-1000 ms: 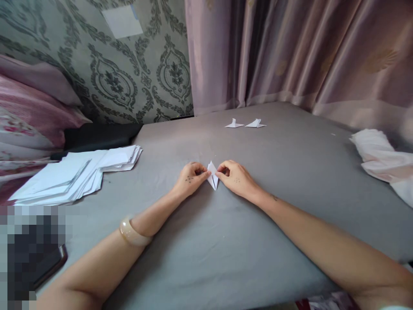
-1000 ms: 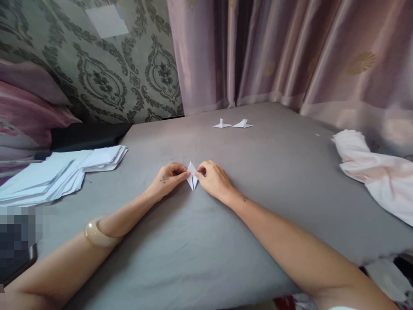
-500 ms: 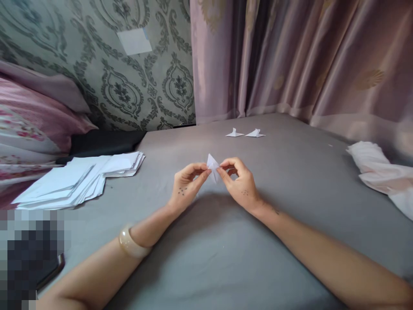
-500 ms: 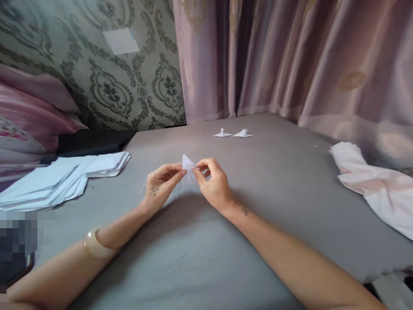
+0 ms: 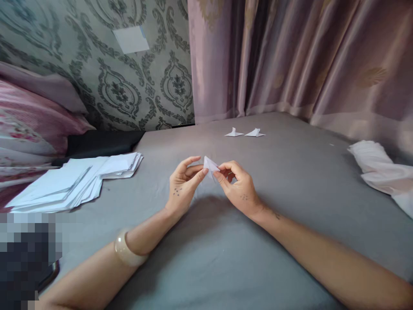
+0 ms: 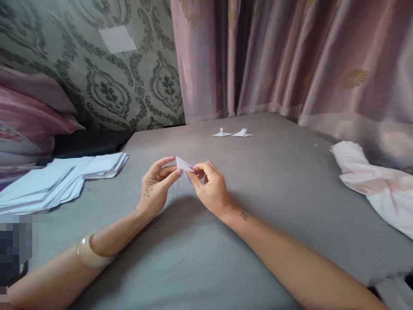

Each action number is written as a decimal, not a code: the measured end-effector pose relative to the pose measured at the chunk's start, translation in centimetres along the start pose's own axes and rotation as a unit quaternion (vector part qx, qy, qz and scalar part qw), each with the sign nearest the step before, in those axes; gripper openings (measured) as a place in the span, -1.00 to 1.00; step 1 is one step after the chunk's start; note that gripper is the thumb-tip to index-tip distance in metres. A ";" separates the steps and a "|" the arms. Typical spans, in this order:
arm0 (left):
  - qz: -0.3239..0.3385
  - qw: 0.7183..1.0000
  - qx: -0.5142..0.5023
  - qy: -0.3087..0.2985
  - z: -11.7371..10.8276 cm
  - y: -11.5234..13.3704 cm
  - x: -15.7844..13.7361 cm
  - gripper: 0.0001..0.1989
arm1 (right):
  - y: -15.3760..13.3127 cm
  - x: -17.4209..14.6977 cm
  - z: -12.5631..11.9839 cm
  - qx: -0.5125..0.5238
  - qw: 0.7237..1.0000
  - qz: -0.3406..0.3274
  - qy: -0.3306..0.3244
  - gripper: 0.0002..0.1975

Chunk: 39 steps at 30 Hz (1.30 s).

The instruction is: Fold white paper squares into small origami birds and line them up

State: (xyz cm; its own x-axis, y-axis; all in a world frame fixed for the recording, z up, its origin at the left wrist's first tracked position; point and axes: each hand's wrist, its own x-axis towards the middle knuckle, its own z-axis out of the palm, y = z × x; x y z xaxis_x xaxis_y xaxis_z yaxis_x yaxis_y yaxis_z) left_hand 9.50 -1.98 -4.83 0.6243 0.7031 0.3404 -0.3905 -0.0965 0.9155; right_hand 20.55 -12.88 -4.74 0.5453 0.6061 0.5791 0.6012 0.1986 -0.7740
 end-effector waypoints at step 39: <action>-0.163 0.981 -0.077 -0.075 -0.7 -0.1 1.0 -0.83 | 0.5 1.6 -1.3 0.210 0.933 0.216 -0.195 -0.78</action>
State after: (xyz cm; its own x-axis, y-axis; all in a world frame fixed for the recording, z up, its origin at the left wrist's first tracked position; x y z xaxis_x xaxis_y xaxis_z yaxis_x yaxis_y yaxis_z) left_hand 9.67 -0.75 -4.71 0.8207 0.5668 0.0725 -0.2431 0.2315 0.9420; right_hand 22.49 -12.77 -3.92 0.3796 0.9179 0.1158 0.0471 0.1059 -0.9933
